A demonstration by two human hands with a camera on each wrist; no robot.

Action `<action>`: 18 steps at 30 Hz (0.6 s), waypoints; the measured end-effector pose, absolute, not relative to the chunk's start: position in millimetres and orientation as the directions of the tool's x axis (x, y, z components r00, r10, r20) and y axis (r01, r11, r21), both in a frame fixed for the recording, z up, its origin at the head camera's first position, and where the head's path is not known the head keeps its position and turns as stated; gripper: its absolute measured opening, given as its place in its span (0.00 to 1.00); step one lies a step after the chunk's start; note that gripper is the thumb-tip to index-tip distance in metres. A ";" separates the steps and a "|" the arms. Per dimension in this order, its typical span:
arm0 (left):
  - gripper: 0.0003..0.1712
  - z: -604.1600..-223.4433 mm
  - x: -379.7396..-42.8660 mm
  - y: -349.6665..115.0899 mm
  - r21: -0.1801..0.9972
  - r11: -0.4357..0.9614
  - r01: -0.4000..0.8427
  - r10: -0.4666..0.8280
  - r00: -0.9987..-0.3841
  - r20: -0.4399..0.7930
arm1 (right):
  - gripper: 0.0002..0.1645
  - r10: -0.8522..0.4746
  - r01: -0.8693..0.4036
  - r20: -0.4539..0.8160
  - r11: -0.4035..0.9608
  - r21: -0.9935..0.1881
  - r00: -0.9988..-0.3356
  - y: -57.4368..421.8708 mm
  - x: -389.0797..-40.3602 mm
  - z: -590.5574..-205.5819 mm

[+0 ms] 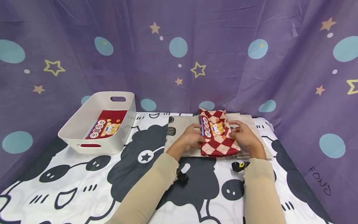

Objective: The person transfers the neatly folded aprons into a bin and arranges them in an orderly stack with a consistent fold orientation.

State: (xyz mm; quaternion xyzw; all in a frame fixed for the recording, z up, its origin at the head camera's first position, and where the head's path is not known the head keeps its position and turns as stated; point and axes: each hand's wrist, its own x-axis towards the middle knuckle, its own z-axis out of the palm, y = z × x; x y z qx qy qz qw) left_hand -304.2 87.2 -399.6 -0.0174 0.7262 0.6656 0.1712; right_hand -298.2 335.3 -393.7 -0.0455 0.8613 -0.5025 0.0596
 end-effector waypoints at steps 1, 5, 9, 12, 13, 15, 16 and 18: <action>0.39 -399.3 -304.5 86.7 0.962 0.113 -0.248 0.206 -0.942 -0.267 | 0.37 -0.139 -0.024 -0.050 0.486 -0.874 -0.989 335.1 -298.3 -393.6; 0.38 -397.3 -304.6 85.2 0.966 0.109 -0.235 0.206 -0.945 -0.253 | 0.36 -0.137 -0.034 -0.036 0.476 -0.879 -0.990 333.9 -300.2 -393.2; 0.38 -394.5 -304.1 83.7 0.968 0.094 -0.231 0.199 -0.949 -0.245 | 0.36 -0.135 -0.044 -0.024 0.481 -0.876 -0.991 333.1 -302.1 -391.9; 0.38 -392.4 -304.1 82.1 0.972 0.077 -0.221 0.208 -0.950 -0.233 | 0.36 -0.131 -0.055 -0.011 0.488 -0.871 -0.991 331.8 -301.4 -388.1; 0.38 -391.8 -304.0 81.5 0.973 0.068 -0.219 0.212 -0.950 -0.228 | 0.36 -0.128 -0.058 -0.007 0.491 -0.869 -0.992 331.5 -301.2 -387.2; 0.39 -390.5 -303.7 80.3 0.976 0.057 -0.212 0.218 -0.951 -0.219 | 0.36 -0.122 -0.063 0.002 0.492 -0.868 -0.993 330.4 -300.6 -385.8; 0.39 -390.0 -303.6 79.8 0.976 0.050 -0.210 0.221 -0.951 -0.216 | 0.36 -0.122 -0.066 0.006 0.492 -0.868 -0.993 330.0 -300.0 -385.0; 0.40 -389.3 -303.4 79.0 0.977 0.046 -0.208 0.224 -0.951 -0.213 | 0.36 -0.117 -0.072 0.017 0.487 -0.870 -0.993 329.5 -299.5 -384.9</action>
